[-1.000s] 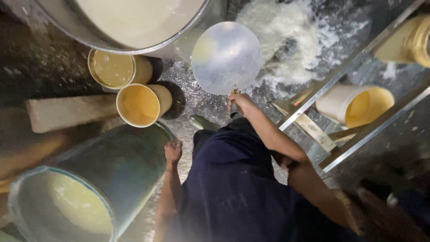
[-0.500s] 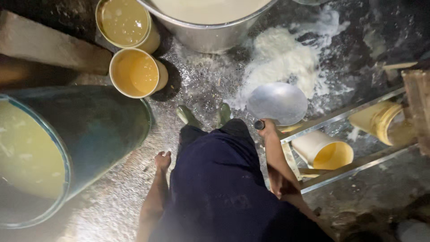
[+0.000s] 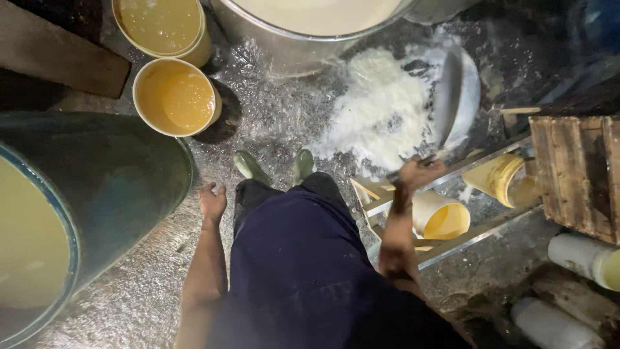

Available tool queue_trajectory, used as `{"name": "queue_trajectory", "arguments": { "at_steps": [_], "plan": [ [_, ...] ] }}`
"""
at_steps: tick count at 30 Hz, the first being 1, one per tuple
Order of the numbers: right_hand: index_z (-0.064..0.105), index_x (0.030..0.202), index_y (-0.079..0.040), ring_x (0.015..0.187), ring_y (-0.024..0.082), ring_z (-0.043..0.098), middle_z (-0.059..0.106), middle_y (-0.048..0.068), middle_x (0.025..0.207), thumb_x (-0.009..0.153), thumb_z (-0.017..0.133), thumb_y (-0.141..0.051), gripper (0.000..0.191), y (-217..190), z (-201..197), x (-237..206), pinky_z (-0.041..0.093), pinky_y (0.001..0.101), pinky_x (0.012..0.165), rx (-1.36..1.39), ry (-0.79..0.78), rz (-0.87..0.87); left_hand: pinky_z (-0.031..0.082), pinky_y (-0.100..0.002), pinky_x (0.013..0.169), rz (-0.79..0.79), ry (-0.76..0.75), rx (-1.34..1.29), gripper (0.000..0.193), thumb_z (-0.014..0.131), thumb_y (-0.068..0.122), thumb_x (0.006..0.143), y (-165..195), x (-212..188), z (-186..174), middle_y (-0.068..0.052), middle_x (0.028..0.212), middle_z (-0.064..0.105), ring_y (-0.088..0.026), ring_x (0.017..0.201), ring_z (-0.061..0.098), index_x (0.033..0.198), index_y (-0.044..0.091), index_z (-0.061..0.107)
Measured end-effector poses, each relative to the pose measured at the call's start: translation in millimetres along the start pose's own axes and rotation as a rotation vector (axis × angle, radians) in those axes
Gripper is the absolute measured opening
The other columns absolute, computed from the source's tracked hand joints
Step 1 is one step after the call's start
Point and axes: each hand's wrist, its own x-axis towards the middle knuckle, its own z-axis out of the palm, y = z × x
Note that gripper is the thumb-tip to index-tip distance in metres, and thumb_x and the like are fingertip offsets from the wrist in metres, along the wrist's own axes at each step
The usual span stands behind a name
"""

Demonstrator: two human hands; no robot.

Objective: The person stands over a large vat of white liquid and uses a flat skimmer to lift a yellowish liquid layer from the surface. They tip the skimmer's contents into a bowl, then return to the vat and repeat the skimming motion, filling bowls placed on the floor beside the vat.

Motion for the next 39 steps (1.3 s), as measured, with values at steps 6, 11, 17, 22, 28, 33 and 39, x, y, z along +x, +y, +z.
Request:
{"name": "queue_trajectory", "arguments": {
  "at_steps": [6, 11, 17, 22, 28, 33, 39],
  "plan": [
    [0.047, 0.136, 0.008, 0.107, 0.038, 0.065, 0.059, 0.023, 0.119, 0.093, 0.057, 0.007, 0.044, -60, -38, -6, 0.054, 0.0455, 0.097, -0.220, -0.068, -0.479, 0.045, -0.048, 0.104, -0.173, -0.131, -0.106, 0.058, 0.070, 0.042, 0.088, -33, 16, -29, -0.026, 0.128, 0.066, -0.042, 0.120, 0.062, 0.129, 0.001, 0.066],
    [0.050, 0.136, 0.001, 0.111, 0.043, 0.067, 0.062, 0.024, 0.120, 0.093, 0.065, 0.001, 0.046, -134, -23, -35, 0.054, 0.0464, 0.099, -0.227, -0.108, -0.466, 0.049, -0.047, 0.100, -0.366, -0.228, -0.075, 0.049, 0.068, 0.043, 0.090, -76, 13, -49, -0.025, 0.114, 0.073, -0.040, 0.114, 0.067, 0.114, 0.001, 0.074],
    [0.053, 0.136, -0.003, 0.103, 0.042, 0.067, 0.065, 0.023, 0.117, 0.086, 0.074, -0.002, 0.054, -196, 40, -61, 0.054, 0.0475, 0.091, -0.229, -0.185, -0.565, 0.050, -0.045, 0.098, -0.398, -0.246, -0.078, 0.046, 0.070, 0.043, 0.089, -111, 38, -71, -0.023, 0.108, 0.075, -0.039, 0.108, 0.068, 0.108, 0.001, 0.073],
    [0.062, 0.123, -0.008, 0.097, 0.039, 0.067, 0.067, 0.017, 0.109, 0.088, 0.073, 0.001, 0.037, -255, 140, -62, 0.055, 0.0462, 0.083, -0.120, -0.244, -0.785, 0.049, -0.044, 0.098, -0.414, -0.180, -0.062, 0.041, 0.069, 0.041, 0.091, -99, 84, -99, -0.021, 0.113, 0.074, -0.038, 0.110, 0.067, 0.109, 0.005, 0.077],
    [0.062, 0.107, -0.008, 0.089, 0.036, 0.064, 0.063, 0.012, 0.098, 0.076, 0.073, 0.003, 0.034, -367, 301, -53, 0.051, 0.0472, 0.075, -0.052, -0.491, -1.010, 0.049, -0.043, 0.095, -0.381, 0.017, -0.316, 0.040, 0.068, 0.038, 0.090, -60, 131, -123, -0.021, 0.110, 0.074, -0.035, 0.106, 0.069, 0.107, 0.002, 0.075],
    [0.061, 0.107, -0.010, 0.089, 0.034, 0.064, 0.062, 0.011, 0.100, 0.076, 0.072, -0.002, 0.034, -453, 452, -39, 0.053, 0.0474, 0.074, -0.068, -0.623, -1.137, 0.052, -0.045, 0.092, -0.591, 0.042, -0.302, 0.043, 0.067, 0.041, 0.090, -31, 148, -109, -0.020, 0.104, 0.078, -0.033, 0.100, 0.072, 0.103, 0.001, 0.075],
    [0.061, 0.104, -0.010, 0.093, 0.028, 0.068, 0.063, 0.009, 0.098, 0.086, 0.065, -0.003, 0.020, -543, 615, -25, 0.056, 0.0434, 0.071, -0.165, -0.680, -1.232, 0.049, -0.045, 0.086, -0.731, -0.004, -0.308, 0.044, 0.065, 0.042, 0.096, 19, 159, -89, -0.021, 0.100, 0.074, -0.031, 0.092, 0.067, 0.106, 0.001, 0.075]
  ]
}}
